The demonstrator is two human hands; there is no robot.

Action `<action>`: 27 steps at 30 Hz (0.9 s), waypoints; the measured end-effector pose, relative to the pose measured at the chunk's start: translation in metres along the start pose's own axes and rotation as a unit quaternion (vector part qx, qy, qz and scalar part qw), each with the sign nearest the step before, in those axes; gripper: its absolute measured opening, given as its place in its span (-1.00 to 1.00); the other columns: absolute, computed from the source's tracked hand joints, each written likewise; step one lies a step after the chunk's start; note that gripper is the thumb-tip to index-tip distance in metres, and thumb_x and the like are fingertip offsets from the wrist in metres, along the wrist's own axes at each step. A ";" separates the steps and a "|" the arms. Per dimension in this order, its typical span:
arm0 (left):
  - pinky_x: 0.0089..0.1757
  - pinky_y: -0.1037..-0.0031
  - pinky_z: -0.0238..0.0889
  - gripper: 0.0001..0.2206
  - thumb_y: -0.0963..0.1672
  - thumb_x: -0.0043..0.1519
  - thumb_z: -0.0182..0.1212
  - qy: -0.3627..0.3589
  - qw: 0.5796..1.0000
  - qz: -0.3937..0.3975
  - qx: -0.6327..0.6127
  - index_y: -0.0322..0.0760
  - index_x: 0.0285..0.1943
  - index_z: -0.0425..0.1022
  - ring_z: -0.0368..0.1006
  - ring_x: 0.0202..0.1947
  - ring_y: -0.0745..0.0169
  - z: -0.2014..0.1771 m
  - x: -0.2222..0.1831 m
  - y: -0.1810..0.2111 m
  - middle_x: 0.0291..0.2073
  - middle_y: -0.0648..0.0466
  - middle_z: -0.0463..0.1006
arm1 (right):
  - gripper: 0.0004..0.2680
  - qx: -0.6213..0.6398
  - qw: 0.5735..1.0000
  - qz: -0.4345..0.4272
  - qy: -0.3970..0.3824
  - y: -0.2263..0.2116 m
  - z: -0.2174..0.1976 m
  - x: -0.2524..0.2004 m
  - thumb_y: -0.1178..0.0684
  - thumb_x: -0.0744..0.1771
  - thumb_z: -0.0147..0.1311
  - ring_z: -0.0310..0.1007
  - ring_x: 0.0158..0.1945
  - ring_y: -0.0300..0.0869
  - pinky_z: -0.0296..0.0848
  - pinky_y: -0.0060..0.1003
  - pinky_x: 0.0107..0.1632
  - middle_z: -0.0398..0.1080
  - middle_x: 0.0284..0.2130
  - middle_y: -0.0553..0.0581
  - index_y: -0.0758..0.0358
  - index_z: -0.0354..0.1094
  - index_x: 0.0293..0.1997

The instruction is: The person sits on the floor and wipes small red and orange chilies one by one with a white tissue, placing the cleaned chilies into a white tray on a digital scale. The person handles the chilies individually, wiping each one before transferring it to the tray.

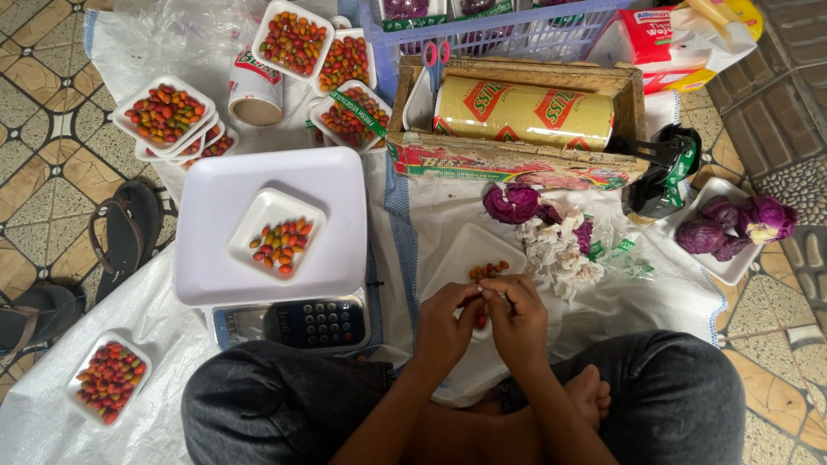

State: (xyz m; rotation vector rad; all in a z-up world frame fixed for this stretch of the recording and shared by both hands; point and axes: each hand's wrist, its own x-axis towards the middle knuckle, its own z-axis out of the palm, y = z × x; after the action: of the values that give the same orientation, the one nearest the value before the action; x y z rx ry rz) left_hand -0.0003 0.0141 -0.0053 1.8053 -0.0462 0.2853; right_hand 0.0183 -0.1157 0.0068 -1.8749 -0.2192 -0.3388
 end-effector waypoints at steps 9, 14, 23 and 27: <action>-0.22 0.33 0.52 -0.90 -0.23 0.29 0.30 -0.006 0.998 0.055 0.024 -0.34 -0.06 0.65 0.62 -0.24 0.04 0.002 -0.001 0.008 -0.29 -0.08 0.63 | -0.90 0.089 0.976 0.197 -0.012 -0.005 -0.006 0.004 0.27 0.38 0.04 0.29 -0.44 -0.30 0.40 -0.36 -0.33 0.37 -0.47 0.11 0.40 0.51 -0.15; -0.23 0.34 0.51 -0.91 -0.23 0.28 0.31 0.001 0.999 0.043 -0.019 -0.35 -0.08 0.65 0.62 -0.27 0.08 0.004 0.000 0.011 -0.31 -0.07 0.64 | -0.90 0.112 0.963 0.244 0.001 -0.009 -0.006 0.006 0.26 0.38 0.06 0.31 -0.46 -0.28 0.42 -0.34 -0.33 0.43 -0.44 0.14 0.39 0.53 -0.14; -0.19 0.34 0.50 -0.87 -0.22 0.25 0.36 0.012 0.998 -0.006 -0.057 -0.33 -0.04 0.65 0.63 -0.23 0.10 0.005 -0.002 0.002 -0.28 -0.07 0.67 | -0.89 0.128 0.957 0.261 0.002 -0.009 -0.005 0.005 0.25 0.38 0.07 0.32 -0.44 -0.27 0.43 -0.31 -0.31 0.46 -0.40 0.17 0.40 0.55 -0.12; -0.16 0.28 0.50 -0.83 -0.22 0.25 0.35 0.019 0.996 -0.036 -0.077 -0.35 0.01 0.63 0.63 -0.19 0.09 0.003 -0.001 0.007 -0.25 -0.11 0.69 | -0.90 0.127 0.957 0.259 -0.002 -0.016 -0.005 0.007 0.26 0.37 0.09 0.34 -0.40 -0.28 0.45 -0.30 -0.28 0.47 -0.38 0.15 0.40 0.55 -0.12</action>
State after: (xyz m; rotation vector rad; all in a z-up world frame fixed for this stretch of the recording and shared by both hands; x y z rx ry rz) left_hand -0.0018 0.0093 0.0003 1.6443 0.0237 0.2573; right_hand 0.0191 -0.1153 0.0248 -1.6063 0.2201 0.0545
